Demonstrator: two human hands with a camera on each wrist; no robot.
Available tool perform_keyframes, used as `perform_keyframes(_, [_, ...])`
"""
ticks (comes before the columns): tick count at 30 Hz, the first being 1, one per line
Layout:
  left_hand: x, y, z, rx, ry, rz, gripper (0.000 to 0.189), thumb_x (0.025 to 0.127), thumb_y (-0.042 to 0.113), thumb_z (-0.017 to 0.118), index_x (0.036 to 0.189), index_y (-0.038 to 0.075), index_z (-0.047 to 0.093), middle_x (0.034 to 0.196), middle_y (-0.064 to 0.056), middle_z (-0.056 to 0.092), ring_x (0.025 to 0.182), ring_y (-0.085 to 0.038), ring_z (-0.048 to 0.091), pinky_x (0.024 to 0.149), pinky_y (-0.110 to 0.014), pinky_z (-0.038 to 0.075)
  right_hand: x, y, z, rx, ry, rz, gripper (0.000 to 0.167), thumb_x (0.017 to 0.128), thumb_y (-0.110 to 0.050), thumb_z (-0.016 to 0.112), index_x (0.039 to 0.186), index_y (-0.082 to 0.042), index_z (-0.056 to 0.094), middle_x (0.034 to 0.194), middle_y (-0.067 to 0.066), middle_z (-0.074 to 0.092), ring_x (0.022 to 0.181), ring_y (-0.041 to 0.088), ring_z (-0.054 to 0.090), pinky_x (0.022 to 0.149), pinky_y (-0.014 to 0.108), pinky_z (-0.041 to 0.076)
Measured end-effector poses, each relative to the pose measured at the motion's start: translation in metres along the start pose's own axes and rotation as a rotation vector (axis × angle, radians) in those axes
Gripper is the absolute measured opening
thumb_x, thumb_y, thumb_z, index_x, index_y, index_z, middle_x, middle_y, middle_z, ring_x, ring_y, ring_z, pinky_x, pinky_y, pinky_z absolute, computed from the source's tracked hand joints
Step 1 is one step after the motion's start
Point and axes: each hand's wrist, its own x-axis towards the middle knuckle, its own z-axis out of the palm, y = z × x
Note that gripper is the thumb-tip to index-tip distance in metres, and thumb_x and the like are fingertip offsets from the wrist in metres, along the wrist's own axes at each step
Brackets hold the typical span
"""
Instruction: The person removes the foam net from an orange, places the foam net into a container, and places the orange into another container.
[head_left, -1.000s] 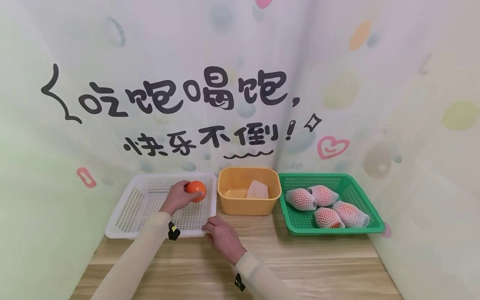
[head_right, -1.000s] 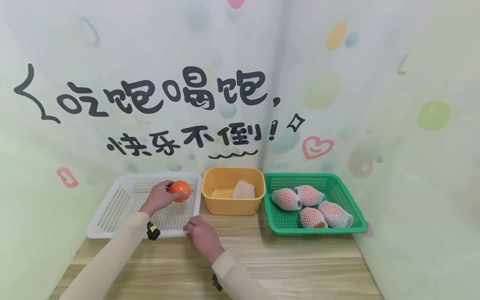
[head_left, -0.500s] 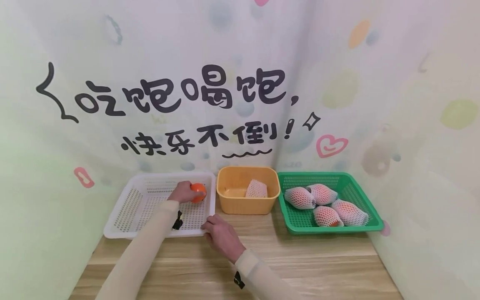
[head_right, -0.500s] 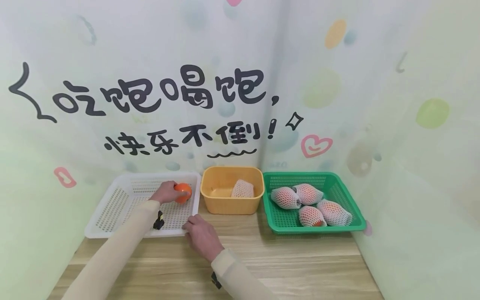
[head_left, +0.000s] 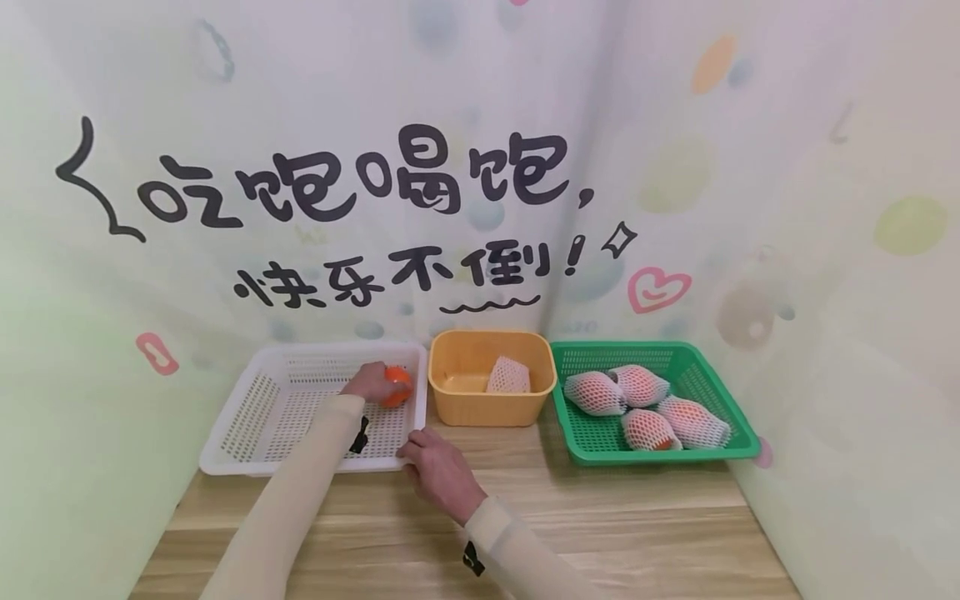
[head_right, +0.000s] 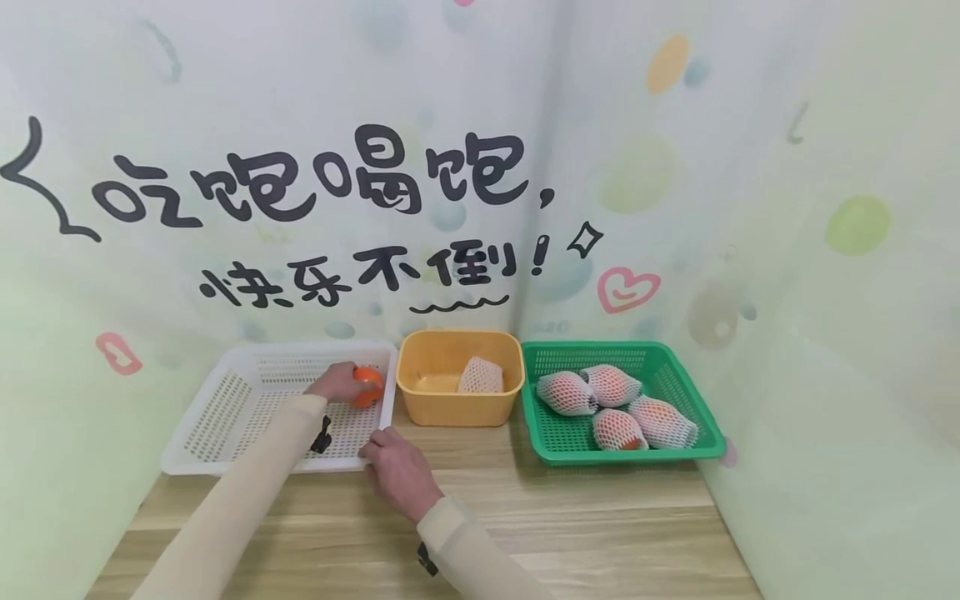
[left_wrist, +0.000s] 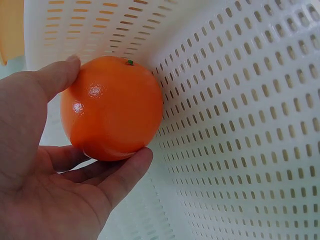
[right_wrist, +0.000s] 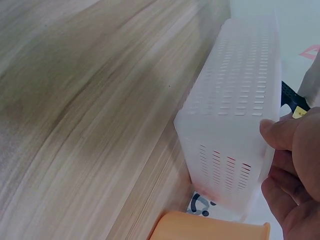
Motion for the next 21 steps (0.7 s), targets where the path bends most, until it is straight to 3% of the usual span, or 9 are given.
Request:
perform_keyframes(8, [-0.001,-0.003,-0.004,0.026,0.012,0.019,0.066,0.097,0.047,0.061,0.137,-0.005,0.052,0.120,-0.018,0.063,0.104,-0.032,0.058,0.095,-0.042,0.050,0.002,-0.002,0.000,-0.023,0.007,-0.010,0.018,0.087,-0.016,0.082,0.105,-0.018,0.079,0.100,-0.008,0.069,0.091,0.006,0.059,0.074,0.010,0.051])
perform_keyframes(11, [-0.003,-0.002,-0.007,0.051,0.020,0.056,0.067,0.099,0.048,0.058,0.139,-0.006,0.051,0.125,-0.022,0.063,0.107,-0.034,0.059,0.099,-0.045,0.050,0.001,-0.002,0.000,-0.027,0.015,-0.015,0.018,0.087,-0.015,0.082,0.104,-0.018,0.079,0.099,-0.008,0.069,0.091,0.006,0.059,0.074,0.010,0.051])
perform_keyframes(17, [-0.016,0.005,-0.014,0.077,0.036,0.092,0.073,0.102,0.048,0.052,0.150,-0.007,0.041,0.148,-0.031,0.049,0.131,-0.043,0.051,0.117,-0.055,0.041,0.001,-0.002,0.000,-0.011,0.005,-0.002,0.019,0.087,-0.015,0.082,0.105,-0.018,0.078,0.100,-0.008,0.069,0.091,0.006,0.059,0.076,0.011,0.052])
perform_keyframes(21, [-0.026,0.008,-0.017,0.070,0.039,0.105,0.076,0.103,0.050,0.050,0.153,-0.006,0.036,0.154,-0.033,0.041,0.140,-0.046,0.043,0.121,-0.057,0.035,0.001,-0.002,0.001,0.003,-0.001,0.010,0.018,0.087,-0.015,0.082,0.105,-0.018,0.078,0.099,-0.007,0.068,0.091,0.006,0.059,0.076,0.011,0.053])
